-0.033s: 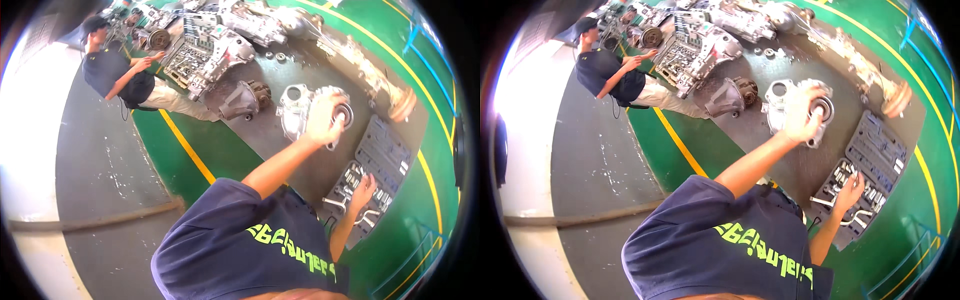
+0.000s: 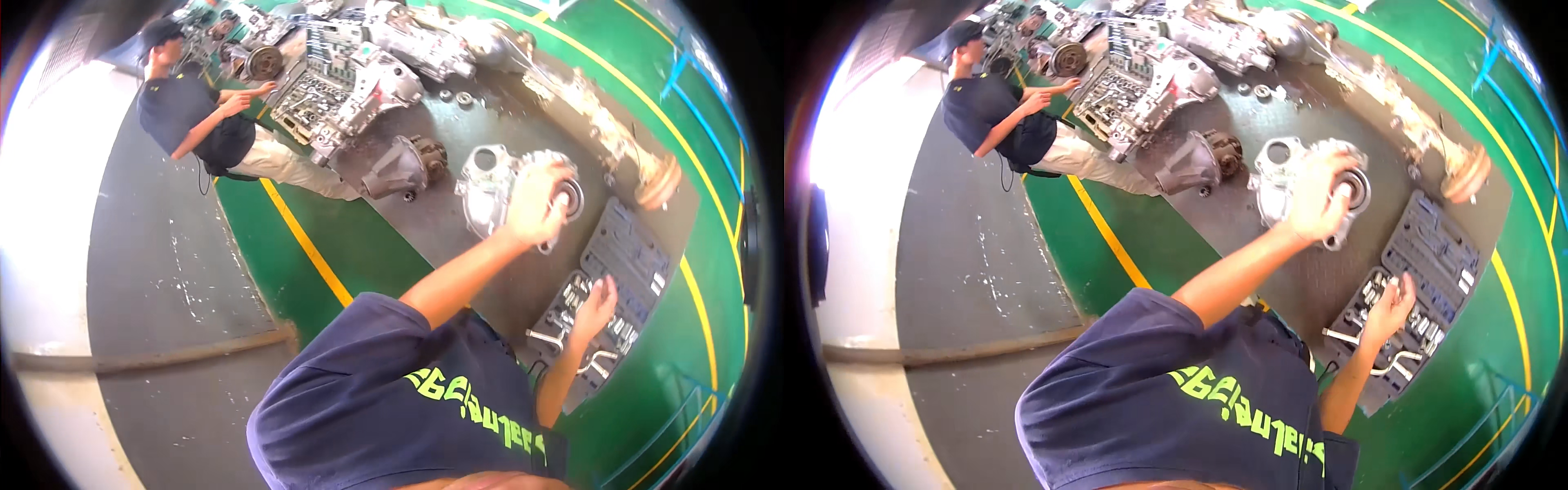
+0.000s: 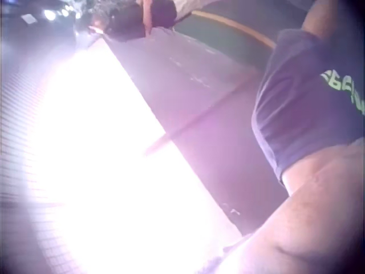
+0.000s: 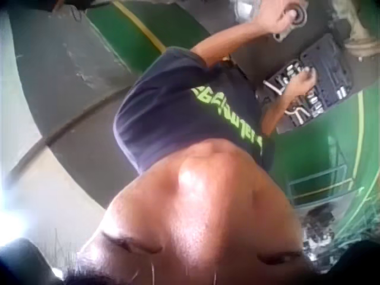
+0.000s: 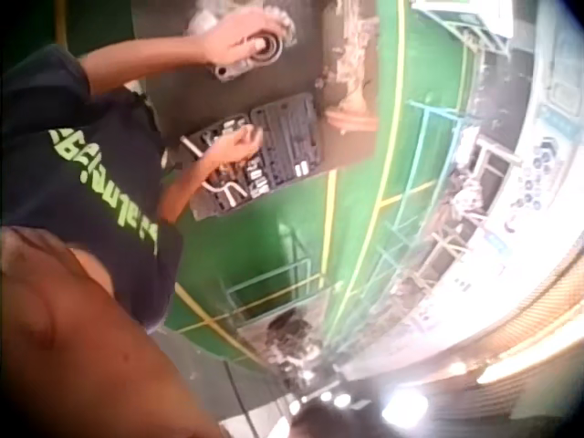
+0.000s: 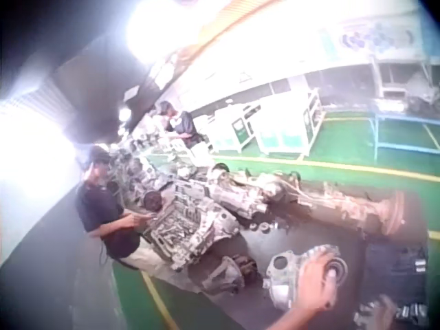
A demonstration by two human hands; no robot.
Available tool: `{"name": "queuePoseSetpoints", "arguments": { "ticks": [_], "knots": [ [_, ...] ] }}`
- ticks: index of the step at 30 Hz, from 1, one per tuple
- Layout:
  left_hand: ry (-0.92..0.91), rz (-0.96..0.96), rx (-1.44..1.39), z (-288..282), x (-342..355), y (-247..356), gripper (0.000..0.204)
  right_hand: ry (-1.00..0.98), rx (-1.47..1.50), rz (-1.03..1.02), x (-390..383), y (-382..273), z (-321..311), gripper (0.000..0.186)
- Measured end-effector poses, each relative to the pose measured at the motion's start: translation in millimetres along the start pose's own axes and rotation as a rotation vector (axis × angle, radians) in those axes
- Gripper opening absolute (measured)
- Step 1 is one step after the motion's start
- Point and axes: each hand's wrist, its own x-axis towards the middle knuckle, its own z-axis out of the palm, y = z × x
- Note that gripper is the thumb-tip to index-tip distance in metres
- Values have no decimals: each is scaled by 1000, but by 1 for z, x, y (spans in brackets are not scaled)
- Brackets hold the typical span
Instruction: The person inserts bolts into a metal casing by hand, selects sockets from a tool kit, and fastens the bolts onto the casing using a wrench.
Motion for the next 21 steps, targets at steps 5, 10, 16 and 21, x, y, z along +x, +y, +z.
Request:
{"name": "queuePoseSetpoints", "arguments": {
  "ticks": [5,10,16,21],
  "knots": [
    [-58,-78,-116,-21,-9,-9,35,-51,-68,-602,13,-202,111,33],
    [-178,-276,-270,-83,-54,-45,48,-96,-815,-464,13,-217,181,34],
    [-166,-779,97,-217,-210,-207,35,-57,-714,-384,16,-207,190,32],
    [133,-866,352,-307,-203,-258,36,-11,-689,-392,27,-186,191,33]
  ]
}}
